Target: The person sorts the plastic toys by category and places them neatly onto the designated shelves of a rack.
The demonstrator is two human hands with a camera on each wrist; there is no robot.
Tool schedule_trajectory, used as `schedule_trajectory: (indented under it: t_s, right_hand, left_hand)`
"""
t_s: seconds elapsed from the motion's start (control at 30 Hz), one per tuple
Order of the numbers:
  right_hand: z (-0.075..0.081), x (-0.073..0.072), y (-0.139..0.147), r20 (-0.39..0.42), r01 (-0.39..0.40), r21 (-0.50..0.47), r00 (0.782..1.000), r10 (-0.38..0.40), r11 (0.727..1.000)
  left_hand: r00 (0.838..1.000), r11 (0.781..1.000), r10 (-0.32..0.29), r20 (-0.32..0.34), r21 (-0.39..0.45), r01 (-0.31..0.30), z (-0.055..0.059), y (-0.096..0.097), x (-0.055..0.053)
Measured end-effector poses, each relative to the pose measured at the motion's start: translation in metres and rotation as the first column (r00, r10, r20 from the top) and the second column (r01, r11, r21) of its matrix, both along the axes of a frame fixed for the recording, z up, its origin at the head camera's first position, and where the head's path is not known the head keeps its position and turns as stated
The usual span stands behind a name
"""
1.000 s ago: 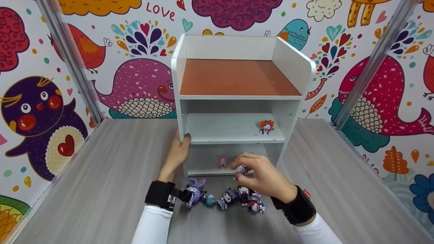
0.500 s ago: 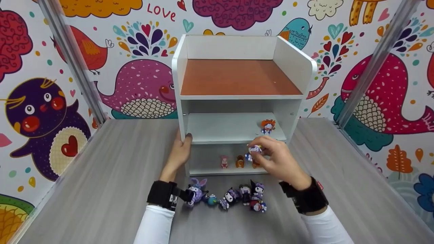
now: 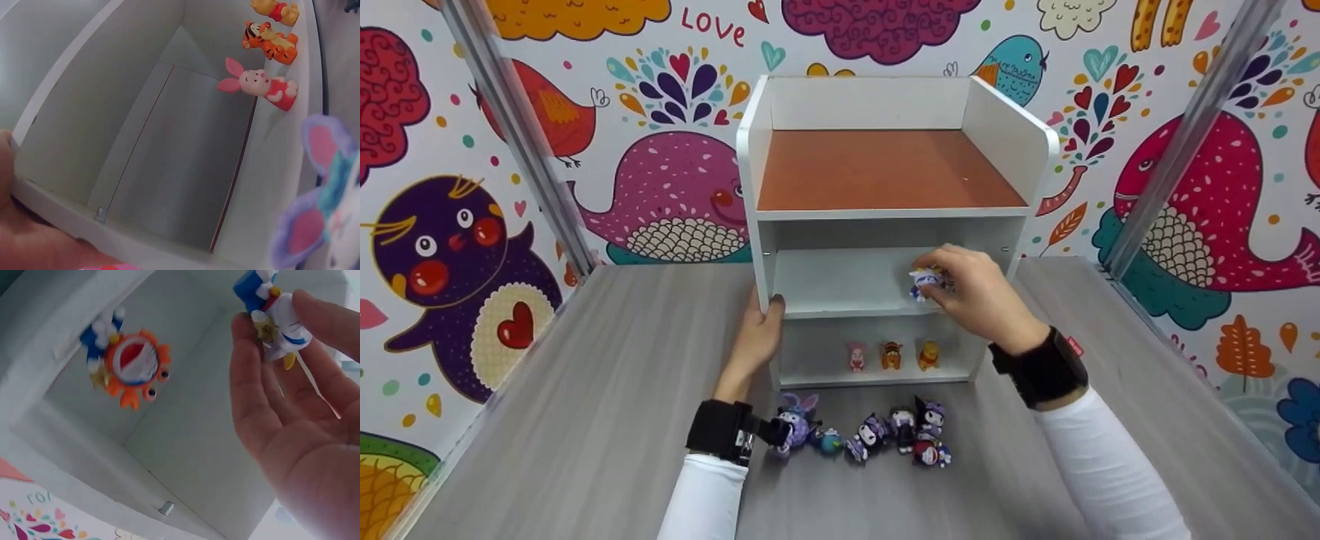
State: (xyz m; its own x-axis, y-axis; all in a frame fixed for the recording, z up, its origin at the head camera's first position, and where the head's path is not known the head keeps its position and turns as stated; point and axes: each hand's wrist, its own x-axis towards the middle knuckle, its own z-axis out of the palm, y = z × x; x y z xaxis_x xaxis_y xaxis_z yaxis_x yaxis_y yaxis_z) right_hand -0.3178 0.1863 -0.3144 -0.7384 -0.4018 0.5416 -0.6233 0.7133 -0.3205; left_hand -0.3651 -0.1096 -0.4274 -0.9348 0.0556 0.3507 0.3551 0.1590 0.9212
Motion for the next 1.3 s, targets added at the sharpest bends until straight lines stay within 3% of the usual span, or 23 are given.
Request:
schedule_trajectory:
  t_s: [0.13, 0.37, 0.73, 1.3]
  right_hand:
    - [0.003, -0.010, -0.005, 0.010, 0.042, 0.048, 0.999, -0.043, 0.998]
    - [0.002, -0.023, -0.011, -0.035, 0.055, 0.103, 0.998, -0.052, 0.993]
    - [0.000, -0.030, -0.017, -0.016, 0.127, 0.135, 0.992, -0.126, 0.983]
    - [-0.009, -0.037, -0.022, -0.043, 0.169, 0.169, 0.986, -0.164, 0.971]
  left_hand:
    - [1.000, 1.000, -0.001, 0.007, 0.006, 0.001, 0.000, 0.000, 0.000]
    - [1.000, 1.000, 0.008, 0.022, 0.013, -0.009, 0.001, -0.001, 0.001]
    - [0.999, 1.000, 0.015, 0.037, 0.000, -0.015, 0.002, 0.000, 0.002]
    - [1.000, 1.000, 0.000, -0.016, 0.002, 0.000, 0.001, 0.000, 0.002]
